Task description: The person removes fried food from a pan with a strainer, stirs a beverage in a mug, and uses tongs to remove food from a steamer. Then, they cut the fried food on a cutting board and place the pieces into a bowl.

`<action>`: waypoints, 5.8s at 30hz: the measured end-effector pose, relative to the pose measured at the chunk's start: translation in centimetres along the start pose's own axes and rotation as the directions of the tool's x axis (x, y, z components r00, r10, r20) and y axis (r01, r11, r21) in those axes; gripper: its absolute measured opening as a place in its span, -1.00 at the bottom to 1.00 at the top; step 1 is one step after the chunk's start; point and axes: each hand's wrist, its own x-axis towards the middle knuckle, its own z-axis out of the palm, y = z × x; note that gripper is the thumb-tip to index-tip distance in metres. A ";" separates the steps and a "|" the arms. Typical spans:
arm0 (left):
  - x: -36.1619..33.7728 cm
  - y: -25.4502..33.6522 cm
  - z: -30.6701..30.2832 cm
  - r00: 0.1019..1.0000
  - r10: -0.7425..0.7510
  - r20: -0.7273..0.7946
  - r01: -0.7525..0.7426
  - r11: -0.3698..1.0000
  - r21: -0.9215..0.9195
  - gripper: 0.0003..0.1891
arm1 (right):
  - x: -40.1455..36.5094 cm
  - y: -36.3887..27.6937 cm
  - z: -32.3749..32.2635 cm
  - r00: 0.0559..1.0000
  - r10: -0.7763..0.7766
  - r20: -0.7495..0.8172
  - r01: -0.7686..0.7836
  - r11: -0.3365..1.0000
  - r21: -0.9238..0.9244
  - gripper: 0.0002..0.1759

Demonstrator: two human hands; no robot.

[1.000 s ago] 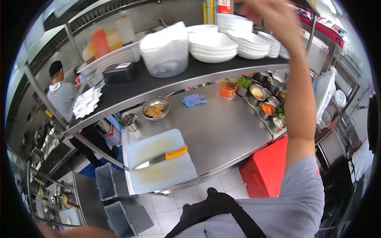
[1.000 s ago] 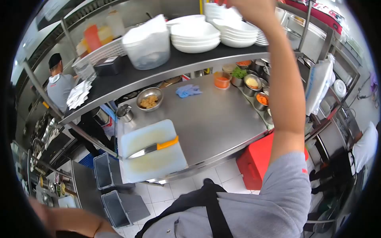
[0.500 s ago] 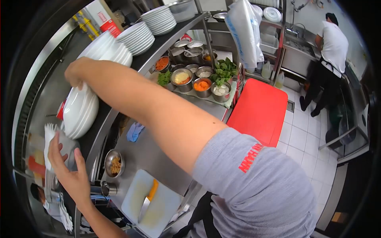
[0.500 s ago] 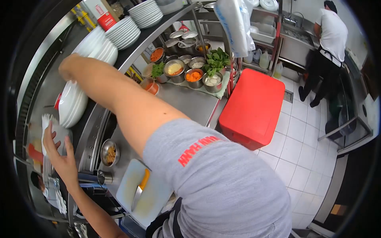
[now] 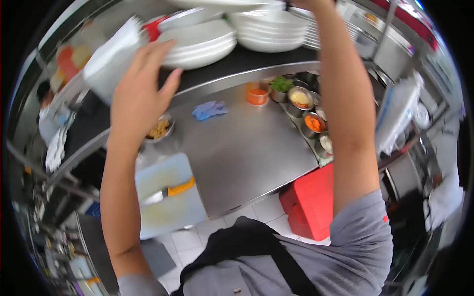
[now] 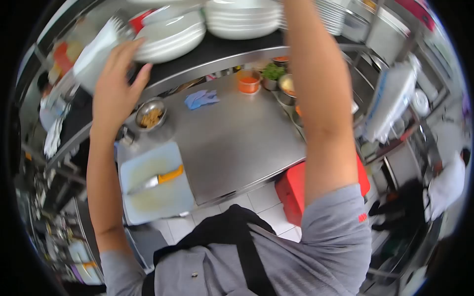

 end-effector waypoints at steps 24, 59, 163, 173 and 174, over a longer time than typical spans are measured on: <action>-34.8 -19.2 18.4 -0.036 -0.619 0.785 0.743 -0.541 -0.393 -0.64 | -45.2 10.5 37.6 0.587 0.805 0.085 -0.809 0.588 0.019 -0.73; -31.6 -30.7 30.1 0.622 -0.375 0.687 0.253 0.927 0.277 -0.59 | -42.9 -16.4 44.4 0.613 0.516 0.598 -0.452 0.850 -0.270 -0.61; -47.7 -10.2 2.2 0.355 -0.891 0.282 0.935 0.332 -0.127 -0.56 | -42.7 -18.0 44.0 0.303 0.297 0.906 -0.514 0.851 -0.107 -0.62; -48.6 -11.3 1.5 0.217 -0.941 0.258 0.972 0.186 -0.141 -0.60 | -44.4 -21.4 40.6 0.329 0.336 0.883 -0.311 0.921 -0.234 -0.66; -48.7 -11.3 1.5 0.208 -0.941 0.267 0.974 0.173 -0.150 -0.59 | -44.6 -21.4 39.7 0.328 0.341 0.881 -0.261 0.929 -0.262 -0.67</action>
